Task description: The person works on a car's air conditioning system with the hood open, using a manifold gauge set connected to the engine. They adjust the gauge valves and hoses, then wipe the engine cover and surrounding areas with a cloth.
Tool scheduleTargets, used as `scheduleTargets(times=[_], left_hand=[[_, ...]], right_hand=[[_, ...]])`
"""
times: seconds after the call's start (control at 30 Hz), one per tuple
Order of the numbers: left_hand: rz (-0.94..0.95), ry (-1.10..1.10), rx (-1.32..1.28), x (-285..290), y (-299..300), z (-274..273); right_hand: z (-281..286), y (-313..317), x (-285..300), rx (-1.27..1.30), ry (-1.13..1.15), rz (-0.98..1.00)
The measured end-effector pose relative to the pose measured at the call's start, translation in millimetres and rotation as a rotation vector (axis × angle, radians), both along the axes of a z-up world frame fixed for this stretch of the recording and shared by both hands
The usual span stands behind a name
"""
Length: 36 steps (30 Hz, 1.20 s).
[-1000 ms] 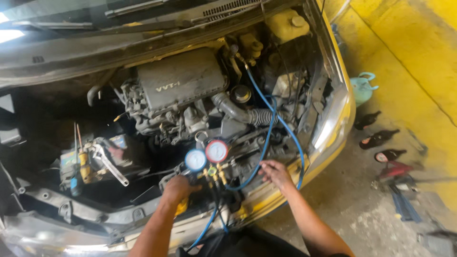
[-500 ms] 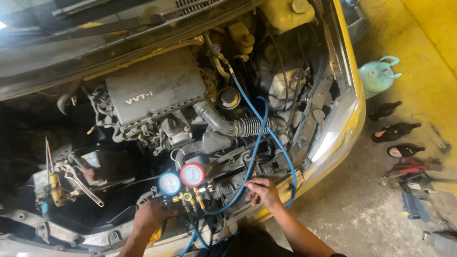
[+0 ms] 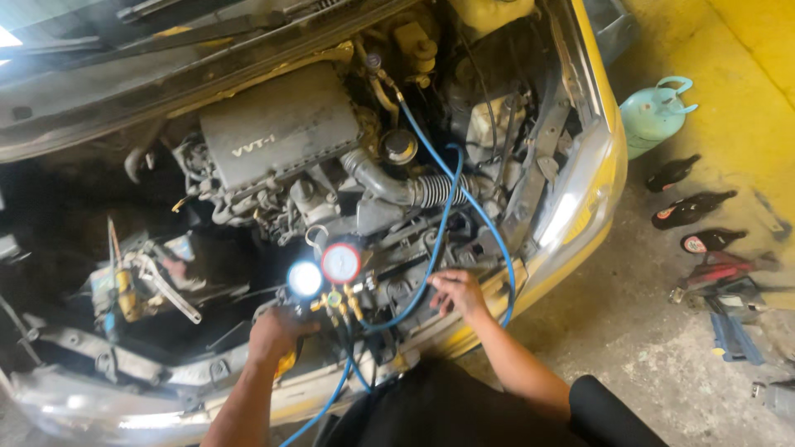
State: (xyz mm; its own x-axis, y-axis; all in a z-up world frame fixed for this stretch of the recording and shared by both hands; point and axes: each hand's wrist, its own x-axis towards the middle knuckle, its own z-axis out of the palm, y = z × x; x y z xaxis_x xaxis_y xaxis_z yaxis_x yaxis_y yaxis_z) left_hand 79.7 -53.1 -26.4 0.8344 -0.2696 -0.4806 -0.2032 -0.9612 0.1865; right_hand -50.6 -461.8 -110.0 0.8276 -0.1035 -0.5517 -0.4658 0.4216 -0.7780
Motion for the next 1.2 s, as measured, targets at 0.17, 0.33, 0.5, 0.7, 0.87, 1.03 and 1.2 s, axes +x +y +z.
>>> scheduleTargets(times=[0.17,0.33,0.5,0.7,0.87,1.03,1.2], left_hand=[[-0.149,-0.285,-0.143,-29.3,1.3,-5.7],[0.162,-0.400,-0.264,-66.4,1.9,-13.2],[0.371,-0.252,-0.656,-118.8,-11.5,24.1],[-0.083,0.292,-1.149,-216.7,-73.7,57.8],[0.006,1.125,-1.781,-237.2,-78.9,68.2],[-0.161,1.945,-1.773,-238.4,-84.5,69.7],[-0.127,2.245,-1.401,-244.3,-97.2,28.7]], right_hand=[[-3.1,-7.9,10.3,-0.021,0.035,0.043],[11.8,13.3,-5.8,-0.078,0.029,-0.052],[55.6,93.1,-69.6,-0.127,0.097,-0.068],[87.8,188.7,-136.7,0.643,0.011,-0.155],[89.6,192.5,-189.2,0.800,-0.266,-0.188],[90.7,190.0,-227.5,0.755,-0.280,-0.124],[78.2,196.9,-261.8,0.933,-0.328,-0.212]])
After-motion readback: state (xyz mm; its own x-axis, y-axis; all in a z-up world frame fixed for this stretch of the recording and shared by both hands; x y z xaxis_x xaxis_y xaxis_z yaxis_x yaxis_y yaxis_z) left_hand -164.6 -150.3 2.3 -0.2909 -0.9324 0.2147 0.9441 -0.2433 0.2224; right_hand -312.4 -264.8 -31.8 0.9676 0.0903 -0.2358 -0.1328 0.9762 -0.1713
